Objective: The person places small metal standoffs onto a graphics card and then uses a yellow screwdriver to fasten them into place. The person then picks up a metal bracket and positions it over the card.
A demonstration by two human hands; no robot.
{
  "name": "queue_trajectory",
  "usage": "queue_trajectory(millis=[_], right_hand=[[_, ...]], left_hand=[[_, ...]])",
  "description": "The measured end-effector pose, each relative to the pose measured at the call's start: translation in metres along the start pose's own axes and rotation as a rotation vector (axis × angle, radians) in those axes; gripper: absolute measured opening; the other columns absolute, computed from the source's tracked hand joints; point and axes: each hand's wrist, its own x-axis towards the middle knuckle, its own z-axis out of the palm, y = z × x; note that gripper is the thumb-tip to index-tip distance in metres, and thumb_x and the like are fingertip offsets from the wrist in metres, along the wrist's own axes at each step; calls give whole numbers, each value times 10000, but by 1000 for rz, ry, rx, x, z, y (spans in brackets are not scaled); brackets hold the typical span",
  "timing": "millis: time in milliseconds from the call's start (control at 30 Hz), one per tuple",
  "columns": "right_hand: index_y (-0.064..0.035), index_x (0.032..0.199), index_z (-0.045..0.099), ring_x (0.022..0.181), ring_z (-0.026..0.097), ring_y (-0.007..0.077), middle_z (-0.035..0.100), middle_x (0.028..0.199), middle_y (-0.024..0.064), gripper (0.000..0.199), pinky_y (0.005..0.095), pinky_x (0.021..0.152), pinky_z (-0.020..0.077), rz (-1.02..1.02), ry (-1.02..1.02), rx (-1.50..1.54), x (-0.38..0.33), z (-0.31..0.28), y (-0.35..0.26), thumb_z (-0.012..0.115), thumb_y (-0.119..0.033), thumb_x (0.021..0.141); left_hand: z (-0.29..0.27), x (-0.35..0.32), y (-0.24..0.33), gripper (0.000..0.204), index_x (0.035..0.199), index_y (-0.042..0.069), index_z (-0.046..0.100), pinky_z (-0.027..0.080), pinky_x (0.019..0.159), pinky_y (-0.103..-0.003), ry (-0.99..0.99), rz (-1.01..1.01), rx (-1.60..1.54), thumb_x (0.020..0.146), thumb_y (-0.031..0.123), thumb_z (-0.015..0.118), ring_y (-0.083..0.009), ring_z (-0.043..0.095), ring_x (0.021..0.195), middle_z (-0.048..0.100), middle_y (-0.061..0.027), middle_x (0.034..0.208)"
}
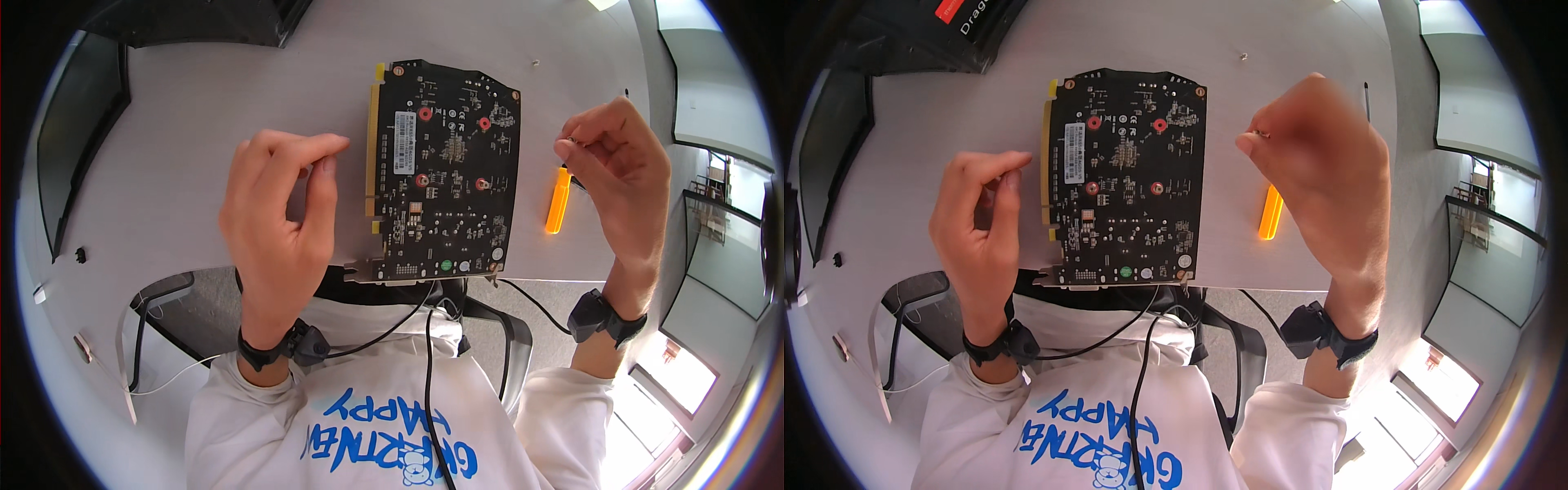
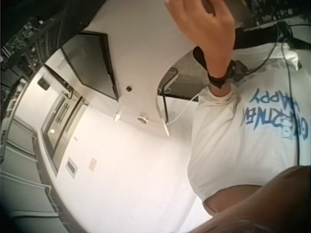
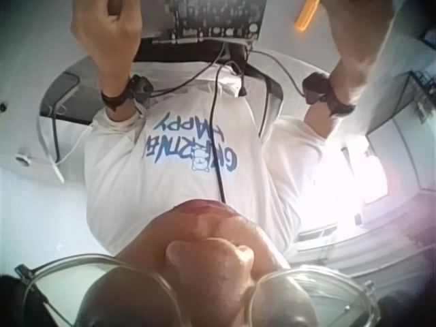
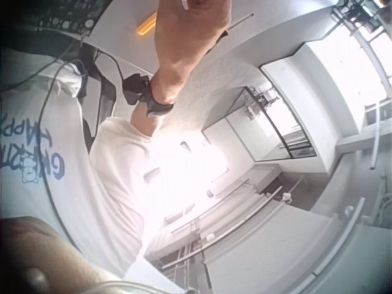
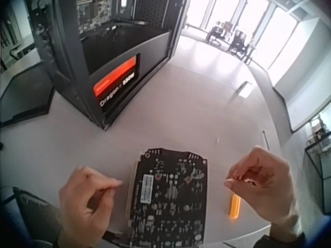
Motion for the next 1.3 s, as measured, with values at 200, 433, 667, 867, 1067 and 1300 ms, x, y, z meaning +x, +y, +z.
queue_trajectory(millis=[200,433,667,867,1067,1300], right_hand=[[20,944,723,885,688,103,701,922,42,114,226,794,558,20,62,74,1,10,-13,748,100,867],[48,1043,765,890,683,115,703,1017,77,211,210,770,547,-129,-10,125,11,25,-13,697,157,876],[47,1093,769,866,667,115,706,1022,88,230,212,748,541,-21,-3,212,7,29,-14,689,133,896],[55,1095,760,874,672,129,718,1043,96,221,222,750,549,-116,34,83,6,37,-8,668,136,911],[60,1026,731,901,688,140,718,1016,102,166,232,761,557,-291,56,-147,10,47,0,664,153,906],[29,955,715,833,680,158,696,951,96,120,258,709,540,-433,68,-399,14,49,-1,704,120,878]], left_hand=[[-1,3,1,134,987,72,741,458,669,-281,-9,30,9,911,-4,662,-163,575,779,648,-18,889],[-1,3,-1,126,1009,51,737,420,659,-240,-28,48,-3,947,-8,645,-115,566,779,653,-12,904],[0,3,0,131,972,59,749,479,666,-293,-31,-14,-55,888,-17,683,-185,584,777,650,-38,878],[1,3,0,147,972,61,752,480,668,-286,-12,-3,-53,881,-32,682,-183,593,778,658,-43,880],[0,3,-1,160,977,56,754,480,666,-281,-22,-6,-50,877,-45,679,-175,601,782,665,-45,884],[-1,2,-2,162,976,47,756,472,647,-266,-25,-12,-58,877,-55,678,-166,596,768,662,-46,878]])
